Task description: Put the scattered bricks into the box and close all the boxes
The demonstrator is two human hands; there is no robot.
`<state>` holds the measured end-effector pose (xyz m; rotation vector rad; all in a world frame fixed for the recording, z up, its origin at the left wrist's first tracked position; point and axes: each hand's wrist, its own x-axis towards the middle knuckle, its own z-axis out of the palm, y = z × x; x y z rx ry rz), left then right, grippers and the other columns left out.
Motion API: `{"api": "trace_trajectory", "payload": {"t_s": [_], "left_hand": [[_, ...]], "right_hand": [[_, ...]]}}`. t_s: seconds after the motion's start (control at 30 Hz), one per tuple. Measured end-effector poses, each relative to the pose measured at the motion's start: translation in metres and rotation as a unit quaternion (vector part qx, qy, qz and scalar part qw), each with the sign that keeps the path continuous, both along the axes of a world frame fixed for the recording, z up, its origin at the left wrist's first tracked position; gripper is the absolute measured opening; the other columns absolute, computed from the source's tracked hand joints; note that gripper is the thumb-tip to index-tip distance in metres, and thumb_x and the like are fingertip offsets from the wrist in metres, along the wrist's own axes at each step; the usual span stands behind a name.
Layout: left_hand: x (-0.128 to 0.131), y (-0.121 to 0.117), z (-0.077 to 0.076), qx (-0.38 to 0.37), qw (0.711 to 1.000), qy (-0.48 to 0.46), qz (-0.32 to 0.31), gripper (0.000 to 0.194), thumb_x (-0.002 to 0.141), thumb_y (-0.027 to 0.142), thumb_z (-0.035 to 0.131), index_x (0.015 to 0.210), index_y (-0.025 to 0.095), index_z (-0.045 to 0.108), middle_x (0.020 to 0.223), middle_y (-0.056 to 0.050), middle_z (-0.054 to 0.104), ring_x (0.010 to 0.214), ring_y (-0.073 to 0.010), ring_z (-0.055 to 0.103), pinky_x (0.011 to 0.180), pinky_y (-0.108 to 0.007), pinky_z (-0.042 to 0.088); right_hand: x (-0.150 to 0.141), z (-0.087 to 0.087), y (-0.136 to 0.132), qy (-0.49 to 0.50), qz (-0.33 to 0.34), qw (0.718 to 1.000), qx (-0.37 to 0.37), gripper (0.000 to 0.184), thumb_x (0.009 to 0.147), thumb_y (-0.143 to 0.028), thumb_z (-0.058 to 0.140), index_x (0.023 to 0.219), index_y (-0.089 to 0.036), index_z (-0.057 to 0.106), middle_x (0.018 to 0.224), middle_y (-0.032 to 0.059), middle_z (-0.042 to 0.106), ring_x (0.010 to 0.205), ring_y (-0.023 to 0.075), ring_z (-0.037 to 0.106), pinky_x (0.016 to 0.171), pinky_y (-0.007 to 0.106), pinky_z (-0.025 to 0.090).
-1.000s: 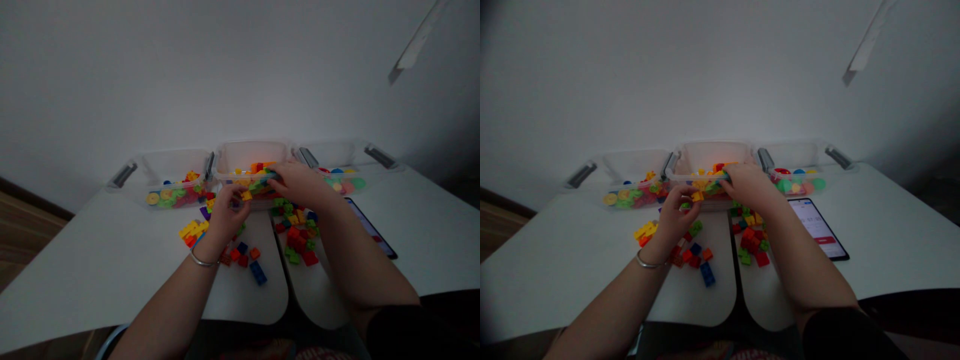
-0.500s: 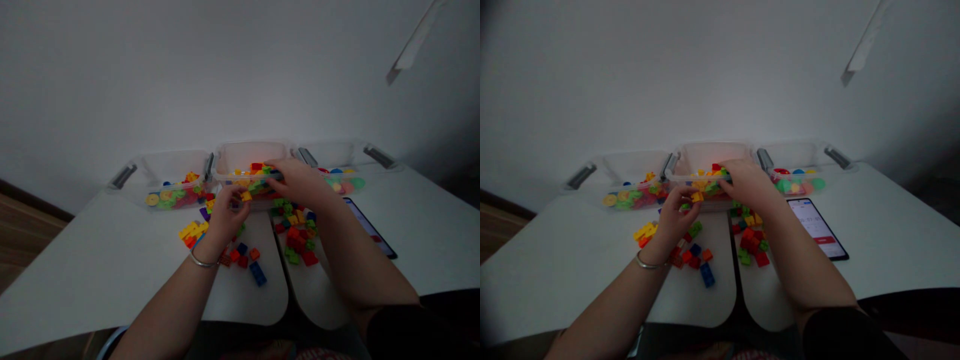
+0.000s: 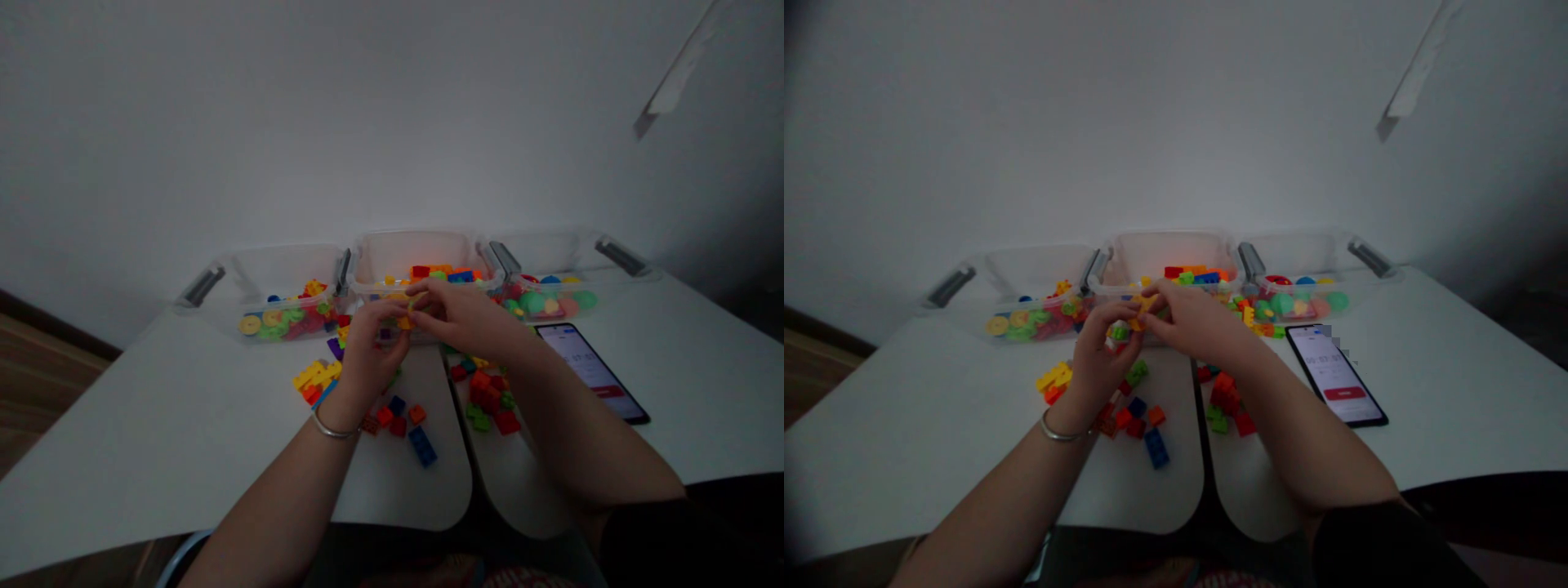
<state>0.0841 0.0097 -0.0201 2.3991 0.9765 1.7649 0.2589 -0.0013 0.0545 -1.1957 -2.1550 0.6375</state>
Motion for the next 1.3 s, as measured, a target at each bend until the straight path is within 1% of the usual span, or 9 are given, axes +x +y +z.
{"api": "trace_trajectory", "payload": {"t_s": [0.17, 0.33, 0.57, 0.73, 0.87, 0.97, 1.03, 1.13, 1.3], "left_hand": [[0.001, -0.001, 0.000, 0.018, 0.997, -0.001, 0.074, 0.021, 0.081, 0.019, 0.066, 0.100, 0.023, 0.059, 0.123, -0.008, 0.056, 0.117, -0.0225, 0.055, 0.098, -0.042, 0.047], [0.000, -0.001, -0.001, 0.012, 0.996, -0.013, 0.091, 0.020, 0.081, 0.022, 0.067, 0.099, 0.023, 0.058, 0.121, -0.008, 0.057, 0.115, -0.0228, 0.055, 0.099, -0.043, 0.044], [-0.004, 0.003, -0.003, 0.006, 0.995, -0.011, 0.102, 0.018, 0.080, 0.023, 0.070, 0.094, 0.022, 0.058, 0.117, -0.007, 0.061, 0.111, -0.0231, 0.057, 0.098, -0.043, 0.042], [-0.004, 0.006, -0.004, 0.015, 0.993, 0.004, 0.118, 0.017, 0.079, 0.025, 0.069, 0.091, 0.022, 0.057, 0.114, -0.007, 0.063, 0.109, -0.0232, 0.059, 0.095, -0.043, 0.043], [-0.003, 0.006, -0.004, 0.048, 0.992, 0.010, 0.118, 0.019, 0.076, 0.024, 0.071, 0.088, 0.023, 0.055, 0.110, -0.006, 0.064, 0.105, -0.0229, 0.059, 0.094, -0.043, 0.044], [-0.002, 0.004, -0.003, 0.040, 0.992, 0.021, 0.118, 0.021, 0.076, 0.022, 0.071, 0.090, 0.023, 0.056, 0.111, -0.006, 0.063, 0.107, -0.0233, 0.059, 0.095, -0.043, 0.044], [-0.001, 0.003, -0.003, 0.021, 0.993, 0.027, 0.110, 0.024, 0.078, 0.023, 0.070, 0.098, 0.023, 0.056, 0.114, -0.007, 0.062, 0.109, -0.0239, 0.058, 0.097, -0.044, 0.044], [0.000, 0.002, -0.005, -0.014, 0.996, 0.043, 0.079, 0.031, 0.080, 0.024, 0.069, 0.108, 0.021, 0.056, 0.118, -0.010, 0.060, 0.113, -0.0246, 0.056, 0.099, -0.044, 0.045], [-0.002, 0.005, -0.009, -0.068, 0.994, 0.078, 0.045, 0.019, 0.083, 0.017, 0.062, 0.102, 0.020, 0.061, 0.106, -0.008, 0.064, 0.104, -0.0233, 0.060, 0.093, -0.043, 0.049]], "right_hand": [[-0.007, 0.000, -0.002, -0.007, 0.024, 1.000, -0.007, 0.022, 0.090, -0.031, 0.056, 0.107, -0.021, 0.064, 0.099, 0.0045, 0.072, 0.084, 0.0161, 0.066, 0.072, 0.027, 0.049], [-0.008, -0.002, -0.004, 0.039, 0.005, 0.999, -0.008, 0.015, 0.087, -0.029, 0.059, 0.097, -0.019, 0.063, 0.091, 0.0036, 0.071, 0.078, 0.0147, 0.065, 0.070, 0.026, 0.048], [-0.010, -0.007, -0.002, 0.064, -0.036, 0.997, 0.034, 0.010, 0.086, -0.029, 0.059, 0.084, -0.020, 0.060, 0.082, 0.0017, 0.070, 0.073, 0.0144, 0.064, 0.067, 0.027, 0.047], [-0.012, -0.007, -0.003, 0.046, -0.045, 0.998, 0.025, 0.013, 0.083, -0.032, 0.063, 0.085, -0.020, 0.059, 0.080, 0.0012, 0.069, 0.072, 0.0146, 0.064, 0.065, 0.027, 0.046], [-0.016, -0.010, -0.003, 0.058, -0.031, 0.998, 0.014, 0.012, 0.081, -0.029, 0.062, 0.085, -0.021, 0.056, 0.080, 0.0006, 0.068, 0.069, 0.0131, 0.062, 0.063, 0.026, 0.047], [-0.016, -0.010, -0.002, 0.055, -0.031, 0.998, 0.010, 0.012, 0.077, -0.027, 0.062, 0.085, -0.021, 0.054, 0.078, -0.0004, 0.066, 0.067, 0.0129, 0.061, 0.061, 0.026, 0.046], [-0.012, -0.008, -0.002, 0.042, -0.054, 0.997, 0.026, 0.014, 0.076, -0.026, 0.062, 0.086, -0.021, 0.054, 0.079, 0.0001, 0.067, 0.068, 0.0139, 0.061, 0.062, 0.026, 0.045], [0.002, 0.000, 0.001, 0.029, -0.126, 0.988, 0.084, 0.016, 0.077, -0.028, 0.061, 0.091, -0.021, 0.056, 0.086, 0.0028, 0.068, 0.073, 0.0157, 0.062, 0.065, 0.028, 0.046], [0.032, 0.012, 0.008, -0.031, -0.286, 0.945, 0.156, 0.018, 0.080, -0.028, 0.058, 0.096, -0.019, 0.059, 0.088, 0.0066, 0.070, 0.075, 0.0197, 0.064, 0.068, 0.033, 0.046]]}}
